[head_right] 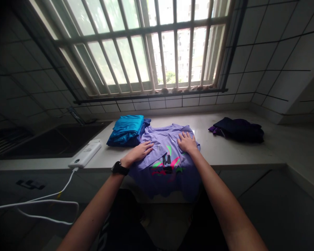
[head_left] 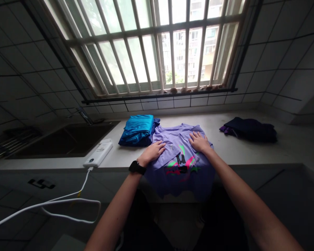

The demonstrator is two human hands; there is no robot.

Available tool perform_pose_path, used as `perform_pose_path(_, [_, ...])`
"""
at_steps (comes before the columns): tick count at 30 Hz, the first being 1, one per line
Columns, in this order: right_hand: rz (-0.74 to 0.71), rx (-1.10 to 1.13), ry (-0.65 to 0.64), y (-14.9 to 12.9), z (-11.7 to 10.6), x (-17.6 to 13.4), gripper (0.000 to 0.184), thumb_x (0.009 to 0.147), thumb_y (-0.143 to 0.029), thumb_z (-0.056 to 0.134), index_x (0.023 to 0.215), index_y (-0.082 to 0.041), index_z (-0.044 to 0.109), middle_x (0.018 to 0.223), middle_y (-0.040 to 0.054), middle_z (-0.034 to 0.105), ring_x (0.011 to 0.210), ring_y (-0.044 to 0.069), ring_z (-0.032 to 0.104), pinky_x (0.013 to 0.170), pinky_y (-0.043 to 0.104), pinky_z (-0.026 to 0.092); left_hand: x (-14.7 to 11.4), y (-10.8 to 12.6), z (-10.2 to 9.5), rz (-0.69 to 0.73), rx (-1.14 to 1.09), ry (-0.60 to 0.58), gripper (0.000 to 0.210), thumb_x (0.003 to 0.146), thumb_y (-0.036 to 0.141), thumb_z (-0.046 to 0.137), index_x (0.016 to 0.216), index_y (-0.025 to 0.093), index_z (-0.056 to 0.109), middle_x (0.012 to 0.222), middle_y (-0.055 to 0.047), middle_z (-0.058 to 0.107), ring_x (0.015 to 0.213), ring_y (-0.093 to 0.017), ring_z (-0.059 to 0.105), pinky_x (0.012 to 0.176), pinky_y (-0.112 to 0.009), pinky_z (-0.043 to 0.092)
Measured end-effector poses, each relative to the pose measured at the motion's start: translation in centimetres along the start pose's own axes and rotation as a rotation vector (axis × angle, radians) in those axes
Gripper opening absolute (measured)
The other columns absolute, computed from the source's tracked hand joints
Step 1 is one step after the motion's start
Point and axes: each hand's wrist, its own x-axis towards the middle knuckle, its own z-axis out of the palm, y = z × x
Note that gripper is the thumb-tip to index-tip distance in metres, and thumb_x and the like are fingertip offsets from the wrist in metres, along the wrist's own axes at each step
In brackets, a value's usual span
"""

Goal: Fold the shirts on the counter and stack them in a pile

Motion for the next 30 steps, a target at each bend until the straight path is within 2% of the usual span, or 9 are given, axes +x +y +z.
perform_pose_path(6, [0.068,-0.012,-0.029,2.2,-0.7,0.8,0.062,0.109,-0.046,0.021,0.167,-0.027,0.031,0.177,0.0042,0.020,0.163,0.028,0.018,0.128,0.058,0.022,3.9,0.3,1.3,-0.028,0.163,0.008,0.046,0.107,0.029,0.038,0.142,0.010,0.061,0.154,-0.020,0.058,0.150,-0.026,0.047,0.124,-0.041,0.037])
perform_pose_path(10, [0.095,-0.020,-0.024,3.9,-0.8,1.6,0.063,0.108,-0.046,0.020,0.167,-0.028,0.031,0.177,0.0024,0.020,0.163,0.027,0.019,0.129,0.057,0.023,6.5,0.5,2.0,-0.097,0.192,0.093,0.043,0.104,0.023,0.041,0.139,0.007,0.062,0.152,-0.024,0.058,0.146,-0.030,0.052,0.121,-0.045,0.041])
perform_pose_path(13, [0.097,-0.031,-0.019,4.9,-0.8,2.3,0.063,0.108,-0.047,0.021,0.168,-0.028,0.030,0.177,0.0033,0.021,0.162,0.027,0.020,0.129,0.056,0.023,7.5,0.2,2.0,-0.183,0.192,0.151,0.045,0.103,0.020,0.041,0.140,0.006,0.061,0.153,-0.024,0.057,0.145,-0.031,0.053,0.120,-0.047,0.042])
perform_pose_path(16, [0.102,-0.048,-0.019,5.6,-0.7,2.9,0.063,0.109,-0.047,0.020,0.168,-0.028,0.029,0.177,0.0036,0.022,0.162,0.026,0.020,0.129,0.056,0.022,7.6,0.1,1.5,-0.231,0.214,0.153,0.043,0.102,0.017,0.040,0.138,0.005,0.061,0.149,-0.023,0.060,0.142,-0.030,0.055,0.118,-0.042,0.043])
perform_pose_path(21, [0.108,-0.062,-0.012,5.7,-0.7,3.3,0.064,0.108,-0.046,0.018,0.168,-0.026,0.029,0.177,0.0031,0.022,0.162,0.026,0.020,0.129,0.055,0.023,7.4,1.6,0.2,-0.243,0.313,0.164,0.036,0.103,0.011,0.037,0.122,0.014,0.068,0.123,-0.018,0.071,0.117,-0.027,0.066,0.097,-0.036,0.053])
perform_pose_path(24, [0.104,-0.068,-0.008,5.5,-0.7,3.2,0.064,0.108,-0.044,0.019,0.168,-0.026,0.029,0.177,0.0025,0.021,0.162,0.026,0.020,0.129,0.055,0.023,7.9,2.3,-0.8,-0.247,0.371,0.177,0.037,0.102,0.006,0.035,0.113,0.014,0.070,0.119,-0.018,0.069,0.116,-0.028,0.064,0.093,-0.035,0.052])
perform_pose_path(27, [0.107,-0.071,-0.007,5.5,-0.8,3.2,0.064,0.108,-0.043,0.020,0.168,-0.027,0.029,0.177,0.0016,0.020,0.162,0.025,0.020,0.129,0.054,0.023,8.5,1.9,-1.9,-0.357,0.381,0.239,0.039,0.100,0.002,0.033,0.111,0.011,0.069,0.118,-0.020,0.068,0.116,-0.030,0.064,0.095,-0.037,0.052])
perform_pose_path(30, [0.116,-0.067,-0.007,5.4,-0.9,3.2,0.063,0.108,-0.044,0.020,0.168,-0.026,0.030,0.177,0.0016,0.020,0.163,0.025,0.019,0.129,0.055,0.024,8.8,1.0,-2.8,-0.497,0.351,0.364,0.042,0.100,0.000,0.029,0.118,0.008,0.067,0.122,-0.022,0.067,0.118,-0.030,0.063,0.097,-0.039,0.052])
